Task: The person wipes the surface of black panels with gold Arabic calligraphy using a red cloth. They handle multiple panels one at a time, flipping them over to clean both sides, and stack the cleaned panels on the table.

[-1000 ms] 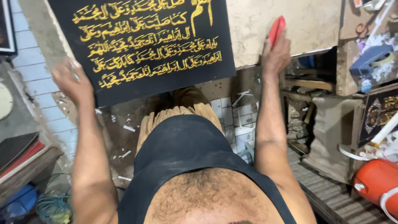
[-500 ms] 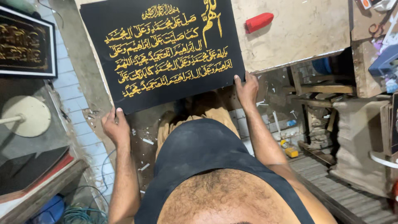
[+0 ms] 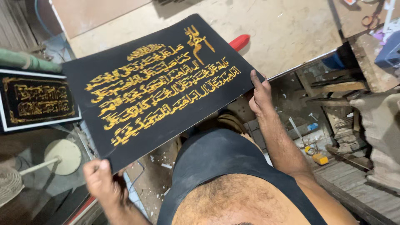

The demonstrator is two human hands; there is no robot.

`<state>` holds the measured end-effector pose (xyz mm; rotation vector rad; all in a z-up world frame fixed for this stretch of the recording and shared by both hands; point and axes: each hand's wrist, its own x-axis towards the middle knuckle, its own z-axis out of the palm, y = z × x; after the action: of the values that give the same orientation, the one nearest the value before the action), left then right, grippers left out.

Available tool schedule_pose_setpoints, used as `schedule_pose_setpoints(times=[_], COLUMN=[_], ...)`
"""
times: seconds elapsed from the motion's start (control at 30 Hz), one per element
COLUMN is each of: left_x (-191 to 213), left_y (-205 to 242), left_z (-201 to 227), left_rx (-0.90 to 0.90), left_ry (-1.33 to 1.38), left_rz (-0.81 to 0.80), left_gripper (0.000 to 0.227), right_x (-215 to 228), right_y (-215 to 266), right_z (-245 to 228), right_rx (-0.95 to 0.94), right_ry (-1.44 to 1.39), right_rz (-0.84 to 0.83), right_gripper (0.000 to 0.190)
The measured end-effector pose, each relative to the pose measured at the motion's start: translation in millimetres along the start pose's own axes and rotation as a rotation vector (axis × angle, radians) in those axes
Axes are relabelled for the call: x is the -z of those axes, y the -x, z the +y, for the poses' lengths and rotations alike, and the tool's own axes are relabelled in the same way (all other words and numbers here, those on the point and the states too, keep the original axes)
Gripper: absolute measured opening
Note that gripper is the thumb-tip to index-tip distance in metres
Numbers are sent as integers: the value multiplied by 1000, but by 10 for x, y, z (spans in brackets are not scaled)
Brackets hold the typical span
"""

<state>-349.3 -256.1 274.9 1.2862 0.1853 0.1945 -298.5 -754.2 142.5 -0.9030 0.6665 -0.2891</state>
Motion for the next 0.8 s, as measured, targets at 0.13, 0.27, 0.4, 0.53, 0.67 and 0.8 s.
schedule_pose_setpoints(times=[0.13, 0.27, 0.4, 0.53, 0.67, 0.8], left_x=[-631, -1496, -2355, -2425, -1332, -20], left_y=[35, -324, -1126, -1294, -879, 150], left_z=[201, 187, 108, -275, -801, -1053], left_rx=[-176, -183, 113, -163, -450, -277], left_ry=[-110, -138, 505, 365, 82, 16], left_rz=[-18, 131, -76, 291, 513, 990], left_gripper=[21, 31, 58, 56, 64, 44], right_x=[-64, -231, -315, -181, 104, 377], right_y=[-219, -573, -1574, -2737, -2779, -2022], right_z=[-758, -1331, -1868, -1911, -1094, -439], right_rx=[24, 188, 252, 32, 332, 520], right_ry=[-216, -326, -310, -258, 368, 1074], right_rz=[-58, -146, -353, -326, -131, -213], right_gripper=[36, 38, 56, 71, 50, 47])
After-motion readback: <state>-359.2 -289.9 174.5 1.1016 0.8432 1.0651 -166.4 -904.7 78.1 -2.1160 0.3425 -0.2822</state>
